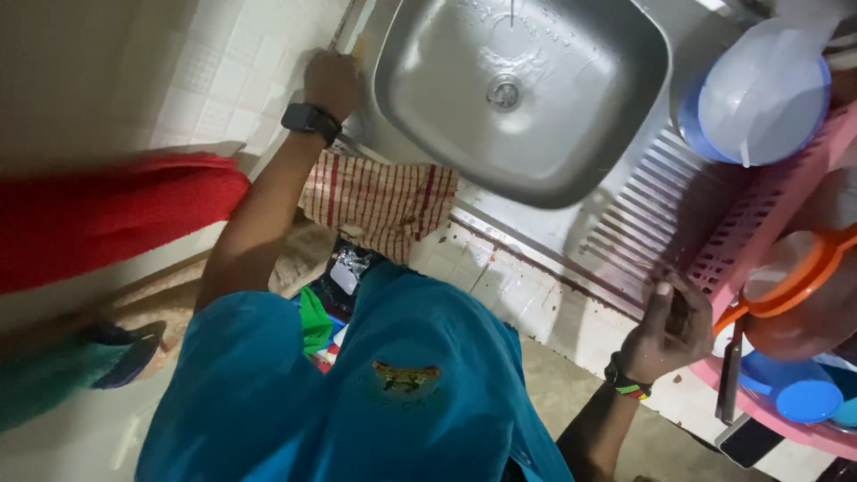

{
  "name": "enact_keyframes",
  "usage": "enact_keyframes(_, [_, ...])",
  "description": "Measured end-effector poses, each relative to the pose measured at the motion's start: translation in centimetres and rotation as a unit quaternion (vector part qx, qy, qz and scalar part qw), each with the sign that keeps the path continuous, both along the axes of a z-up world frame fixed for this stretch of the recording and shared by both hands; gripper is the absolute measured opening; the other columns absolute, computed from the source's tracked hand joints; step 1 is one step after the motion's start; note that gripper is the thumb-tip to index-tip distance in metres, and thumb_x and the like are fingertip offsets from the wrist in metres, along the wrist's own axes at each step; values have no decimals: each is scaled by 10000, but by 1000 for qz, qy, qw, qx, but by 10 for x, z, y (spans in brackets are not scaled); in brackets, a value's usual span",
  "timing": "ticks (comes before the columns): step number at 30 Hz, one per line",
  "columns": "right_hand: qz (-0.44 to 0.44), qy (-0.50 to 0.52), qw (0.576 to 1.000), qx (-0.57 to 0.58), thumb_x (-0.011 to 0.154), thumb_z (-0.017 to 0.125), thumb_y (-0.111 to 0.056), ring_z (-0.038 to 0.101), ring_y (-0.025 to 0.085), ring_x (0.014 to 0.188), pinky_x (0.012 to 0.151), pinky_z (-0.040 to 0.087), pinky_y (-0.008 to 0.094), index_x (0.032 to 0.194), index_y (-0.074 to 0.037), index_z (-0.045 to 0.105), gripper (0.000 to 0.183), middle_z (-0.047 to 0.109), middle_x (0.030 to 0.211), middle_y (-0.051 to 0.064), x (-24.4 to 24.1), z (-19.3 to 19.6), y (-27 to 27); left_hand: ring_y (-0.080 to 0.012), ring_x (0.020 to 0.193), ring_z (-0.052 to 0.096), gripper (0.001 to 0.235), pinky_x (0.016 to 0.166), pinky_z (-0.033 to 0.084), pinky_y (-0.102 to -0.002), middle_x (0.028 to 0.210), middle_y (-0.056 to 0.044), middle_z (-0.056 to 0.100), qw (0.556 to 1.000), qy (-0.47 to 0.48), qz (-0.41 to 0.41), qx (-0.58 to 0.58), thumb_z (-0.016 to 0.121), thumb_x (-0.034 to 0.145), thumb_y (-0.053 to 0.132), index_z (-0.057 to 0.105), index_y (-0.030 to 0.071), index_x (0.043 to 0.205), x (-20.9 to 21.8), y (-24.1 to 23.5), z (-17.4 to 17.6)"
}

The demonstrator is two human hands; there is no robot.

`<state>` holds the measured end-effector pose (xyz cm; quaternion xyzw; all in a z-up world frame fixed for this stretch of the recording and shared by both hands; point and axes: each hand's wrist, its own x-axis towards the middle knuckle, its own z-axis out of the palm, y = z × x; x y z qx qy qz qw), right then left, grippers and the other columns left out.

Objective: Washing plates, a cutting board, and a pot in a sink and placing them in a drying rack

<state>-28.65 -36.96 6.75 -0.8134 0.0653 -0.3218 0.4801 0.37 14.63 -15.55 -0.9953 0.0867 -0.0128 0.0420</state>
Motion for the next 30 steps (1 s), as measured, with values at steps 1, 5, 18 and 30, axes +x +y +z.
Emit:
enact_keyframes(1, [0,17,1000,19,1122,636,-26,722,365,1009,853,622,422,1147,68,619,99,675,1093,256,1,-3,0,-400,664,702,286,588,561,-516,731,-176,735,1000,-21,-8,-8,603,938,293,790,88,872,0,2,-5])
enact_keyframes(5, [2,55,988,143,1088,657,-80,718,277,983,861,620,354,1138,12,650,106,700,1053,182,5,-7,10,-411,896,644,331,793,534,-487,1012,-237,664,995,58,69,-45,601,946,328,668,31,1076,8,9,-25])
enact_keyframes(18, [16,88,990,109,1070,659,-123,730,275,956,855,643,381,1091,-9,665,115,719,1100,215,10,-10,15,-305,834,691,121,719,622,-458,940,-113,713,938,83,196,-274,621,786,102,724,87,847,-5,-14,35])
enact_keyframes(30, [185,117,973,-72,959,642,95,522,49,569,480,371,192,1166,-54,703,262,774,1027,108,50,-86,33,-239,976,743,171,866,620,-385,1059,-107,773,867,127,56,-479,720,966,173,745,73,1103,-48,-38,102])
